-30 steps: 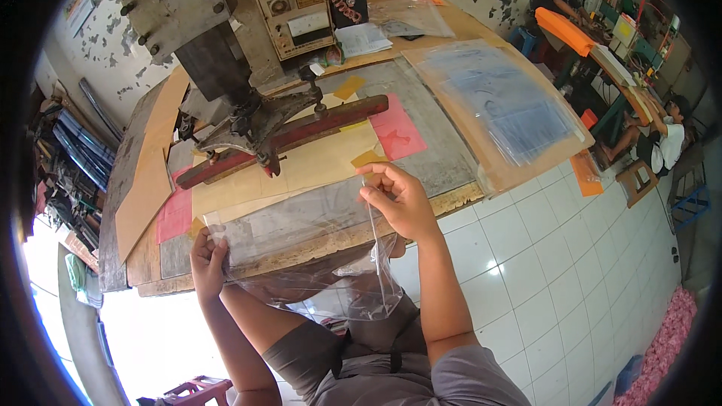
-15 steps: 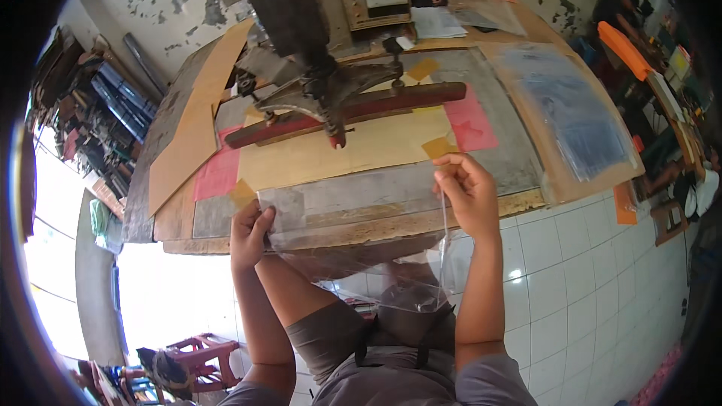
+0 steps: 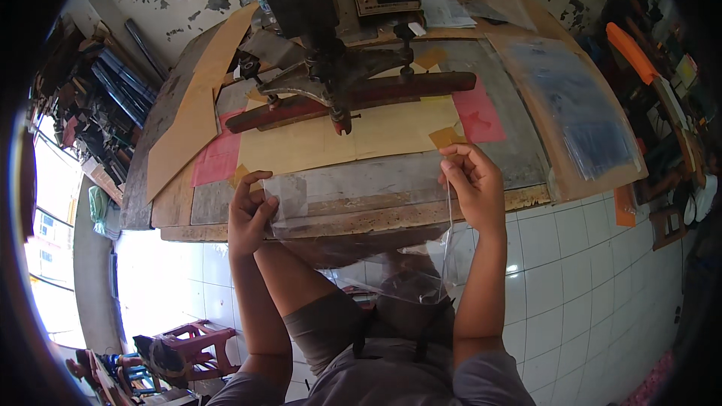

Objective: The person positions a plastic sheet on a wooden workbench, secures it with pieces of tape, and uses a foot-pedal-operated press machine to apply heat or pressure to the material.

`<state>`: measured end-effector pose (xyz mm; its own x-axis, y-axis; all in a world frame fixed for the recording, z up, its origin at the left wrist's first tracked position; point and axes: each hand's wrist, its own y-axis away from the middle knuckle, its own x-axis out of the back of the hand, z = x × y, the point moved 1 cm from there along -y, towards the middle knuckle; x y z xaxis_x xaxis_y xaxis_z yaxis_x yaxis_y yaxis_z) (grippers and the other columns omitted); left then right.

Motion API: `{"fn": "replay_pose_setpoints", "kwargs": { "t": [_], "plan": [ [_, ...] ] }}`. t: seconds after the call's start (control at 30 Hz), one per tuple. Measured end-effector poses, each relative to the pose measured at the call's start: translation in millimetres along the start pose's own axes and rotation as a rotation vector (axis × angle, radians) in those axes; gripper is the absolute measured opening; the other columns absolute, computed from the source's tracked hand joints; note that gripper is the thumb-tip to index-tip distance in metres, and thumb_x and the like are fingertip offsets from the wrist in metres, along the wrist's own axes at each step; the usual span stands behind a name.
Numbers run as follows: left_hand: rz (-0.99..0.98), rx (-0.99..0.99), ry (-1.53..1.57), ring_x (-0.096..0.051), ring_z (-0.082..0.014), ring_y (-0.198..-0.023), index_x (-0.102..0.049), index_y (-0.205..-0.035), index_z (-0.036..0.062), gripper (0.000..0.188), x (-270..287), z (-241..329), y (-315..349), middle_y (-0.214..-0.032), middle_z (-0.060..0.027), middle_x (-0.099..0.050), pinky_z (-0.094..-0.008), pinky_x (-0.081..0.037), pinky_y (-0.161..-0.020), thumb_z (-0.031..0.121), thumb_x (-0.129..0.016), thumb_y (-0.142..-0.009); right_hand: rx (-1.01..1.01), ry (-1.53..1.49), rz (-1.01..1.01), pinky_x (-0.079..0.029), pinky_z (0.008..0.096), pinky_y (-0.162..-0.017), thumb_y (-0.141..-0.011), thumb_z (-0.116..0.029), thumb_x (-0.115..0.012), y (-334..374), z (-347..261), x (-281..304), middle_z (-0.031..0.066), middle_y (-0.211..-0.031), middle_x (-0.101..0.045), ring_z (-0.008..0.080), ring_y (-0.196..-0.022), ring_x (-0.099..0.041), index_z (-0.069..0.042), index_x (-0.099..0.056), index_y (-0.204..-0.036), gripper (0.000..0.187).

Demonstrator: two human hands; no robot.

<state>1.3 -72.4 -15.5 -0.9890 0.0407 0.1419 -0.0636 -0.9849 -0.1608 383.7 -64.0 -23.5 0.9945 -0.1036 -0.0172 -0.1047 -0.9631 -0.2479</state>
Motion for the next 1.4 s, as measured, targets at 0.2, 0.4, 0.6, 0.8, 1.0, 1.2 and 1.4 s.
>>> {"fn": "replay_pose_setpoints", "kwargs": {
  "t": [0.2,0.4,0.6,0.8,1.0,1.2,1.4],
  "plan": [
    [-0.012,-0.016,-0.010,-0.043,0.0003,-0.058,-0.055,-0.133,0.0018,0.039,2.5,-2.8,-0.2,-0.066,0.0053,-0.055,-0.0196,-0.031,-0.052,0.002,-0.063,-0.095,0.012,-0.003,-0.015,-0.047,0.0240,-0.067,-0.099,-0.006,-0.062,-0.6,-0.1,0.9,0.0021,-0.084,-0.064,0.0079,-0.073,-0.060,0.000,-0.064,-0.114,0.016],
    [-0.009,-0.017,-0.025,-0.042,0.0001,-0.060,-0.059,-0.132,0.0004,0.038,0.8,-2.1,0.8,-0.066,0.0062,-0.053,-0.0193,-0.029,-0.055,0.000,-0.063,-0.094,0.046,0.013,-0.034,-0.046,0.0235,-0.068,-0.101,-0.006,-0.059,-0.6,0.4,0.6,0.0020,-0.084,-0.063,0.0075,-0.075,-0.059,0.000,-0.064,-0.113,0.015],
    [-0.048,-0.025,-0.061,-0.040,-0.0002,-0.059,-0.055,-0.140,0.0000,0.048,2.9,-1.8,0.7,-0.065,0.0069,-0.050,-0.0199,-0.029,-0.056,0.001,-0.065,-0.093,0.036,0.043,-0.041,-0.046,0.0233,-0.068,-0.102,-0.009,-0.059,-0.6,2.1,2.0,0.0010,-0.084,-0.061,0.0076,-0.076,-0.059,0.001,-0.066,-0.113,0.016],
    [-0.022,-0.043,-0.031,-0.040,-0.0002,-0.059,-0.050,-0.145,-0.0002,0.054,0.8,4.0,1.7,-0.064,0.0077,-0.048,-0.0198,-0.029,-0.056,0.002,-0.066,-0.092,0.035,0.067,-0.036,-0.046,0.0237,-0.069,-0.102,-0.009,-0.059,-0.7,1.1,0.7,0.0008,-0.084,-0.061,0.0077,-0.075,-0.058,0.001,-0.067,-0.113,0.017],
    [-0.039,0.006,0.021,-0.042,0.0006,-0.059,-0.051,-0.141,0.0000,0.051,3.8,0.5,0.9,-0.065,0.0079,-0.050,-0.0187,-0.029,-0.056,0.002,-0.067,-0.093,0.037,0.059,-0.030,-0.046,0.0237,-0.069,-0.102,-0.009,-0.059,-0.3,-0.7,0.0,0.0012,-0.085,-0.061,0.0079,-0.075,-0.058,0.001,-0.066,-0.114,0.017],
    [-0.018,-0.032,0.063,-0.044,0.0009,-0.059,-0.047,-0.136,0.0015,0.050,3.6,0.0,0.6,-0.065,0.0078,-0.052,-0.0181,-0.030,-0.056,0.001,-0.070,-0.091,0.044,0.042,-0.025,-0.045,0.0239,-0.069,-0.102,-0.008,-0.059,0.0,-1.3,-1.8,0.0011,-0.086,-0.061,0.0078,-0.076,-0.057,0.000,-0.063,-0.114,0.016],
    [-0.002,-0.055,0.076,-0.045,0.0007,-0.060,-0.045,-0.133,0.0023,0.050,3.5,0.6,1.4,-0.067,0.0069,-0.053,-0.0177,-0.032,-0.058,0.000,-0.071,-0.090,0.045,0.023,-0.028,-0.046,0.0243,-0.069,-0.102,-0.009,-0.059,-0.5,1.1,-0.9,0.0012,-0.086,-0.061,0.0077,-0.076,-0.057,0.000,-0.062,-0.114,0.015]
  ]
}}
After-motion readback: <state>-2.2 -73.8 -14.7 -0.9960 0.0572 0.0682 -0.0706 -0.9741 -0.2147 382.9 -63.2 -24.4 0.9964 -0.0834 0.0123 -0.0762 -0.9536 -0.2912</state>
